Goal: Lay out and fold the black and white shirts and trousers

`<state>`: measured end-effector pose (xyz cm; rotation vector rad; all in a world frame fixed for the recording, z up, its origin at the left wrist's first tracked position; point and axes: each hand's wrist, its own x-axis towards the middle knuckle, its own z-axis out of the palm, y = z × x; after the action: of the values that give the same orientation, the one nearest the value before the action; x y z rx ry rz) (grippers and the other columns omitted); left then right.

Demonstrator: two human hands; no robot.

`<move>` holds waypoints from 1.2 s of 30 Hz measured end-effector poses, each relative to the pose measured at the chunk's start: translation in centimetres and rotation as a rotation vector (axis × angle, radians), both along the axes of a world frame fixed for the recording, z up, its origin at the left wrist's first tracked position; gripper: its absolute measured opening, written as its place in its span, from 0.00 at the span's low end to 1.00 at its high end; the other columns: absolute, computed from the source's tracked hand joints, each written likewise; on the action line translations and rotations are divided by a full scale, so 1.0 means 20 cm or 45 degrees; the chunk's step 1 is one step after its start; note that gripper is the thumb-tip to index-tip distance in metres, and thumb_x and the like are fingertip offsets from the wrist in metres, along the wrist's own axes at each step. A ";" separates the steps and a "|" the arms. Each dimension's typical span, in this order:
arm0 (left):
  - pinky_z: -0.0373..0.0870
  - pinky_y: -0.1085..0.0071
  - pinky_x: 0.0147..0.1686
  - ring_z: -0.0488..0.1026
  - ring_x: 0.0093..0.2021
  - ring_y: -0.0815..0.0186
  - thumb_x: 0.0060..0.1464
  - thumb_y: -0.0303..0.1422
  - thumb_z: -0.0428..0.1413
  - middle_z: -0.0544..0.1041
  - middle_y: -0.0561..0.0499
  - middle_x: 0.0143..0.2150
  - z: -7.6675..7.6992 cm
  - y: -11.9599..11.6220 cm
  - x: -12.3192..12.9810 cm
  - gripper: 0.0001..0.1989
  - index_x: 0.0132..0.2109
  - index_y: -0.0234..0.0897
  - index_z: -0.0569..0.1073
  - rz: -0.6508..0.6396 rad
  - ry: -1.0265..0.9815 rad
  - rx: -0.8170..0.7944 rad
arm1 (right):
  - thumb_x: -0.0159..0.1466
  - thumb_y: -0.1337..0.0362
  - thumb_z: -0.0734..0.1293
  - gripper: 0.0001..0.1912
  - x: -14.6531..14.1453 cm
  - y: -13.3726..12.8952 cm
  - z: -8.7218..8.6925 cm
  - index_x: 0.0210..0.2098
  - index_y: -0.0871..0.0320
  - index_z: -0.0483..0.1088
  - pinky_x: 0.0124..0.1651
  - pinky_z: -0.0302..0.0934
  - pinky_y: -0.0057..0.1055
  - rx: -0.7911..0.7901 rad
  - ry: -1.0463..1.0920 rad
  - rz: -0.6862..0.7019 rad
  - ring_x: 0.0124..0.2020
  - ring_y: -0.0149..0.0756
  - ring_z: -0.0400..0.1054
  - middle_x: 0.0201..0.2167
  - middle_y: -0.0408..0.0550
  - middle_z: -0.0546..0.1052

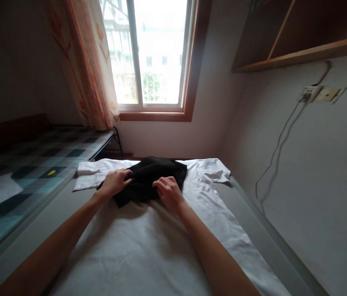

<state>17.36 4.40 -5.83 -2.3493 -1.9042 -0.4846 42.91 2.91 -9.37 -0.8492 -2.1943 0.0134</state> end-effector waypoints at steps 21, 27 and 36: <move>0.70 0.58 0.50 0.71 0.48 0.60 0.45 0.23 0.54 0.63 0.43 0.52 0.09 0.10 -0.24 0.14 0.42 0.37 0.66 0.146 -0.947 0.771 | 0.55 0.64 0.60 0.08 0.42 0.27 -0.21 0.27 0.53 0.71 0.46 0.60 0.42 -0.348 0.524 -1.072 0.39 0.46 0.66 0.30 0.51 0.72; 0.64 0.59 0.56 0.70 0.55 0.56 0.36 0.21 0.53 0.73 0.48 0.52 0.07 0.06 -0.21 0.32 0.51 0.46 0.73 -0.461 -0.261 -0.120 | 0.57 0.64 0.63 0.12 0.39 0.26 -0.25 0.39 0.52 0.75 0.48 0.58 0.44 -0.304 0.293 -1.020 0.41 0.46 0.65 0.34 0.51 0.73; 0.69 0.66 0.41 0.75 0.37 0.59 0.49 0.30 0.48 0.77 0.49 0.31 0.07 0.11 -0.23 0.11 0.34 0.39 0.74 -0.086 -0.510 0.015 | 0.61 0.58 0.59 0.15 0.40 0.24 -0.13 0.41 0.59 0.71 0.42 0.62 0.41 -0.124 0.880 -0.992 0.33 0.43 0.67 0.33 0.53 0.74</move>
<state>12.73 6.66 -4.39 -2.4600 -1.9614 -1.0379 50.95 7.81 -11.97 -1.4472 -1.1457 0.0270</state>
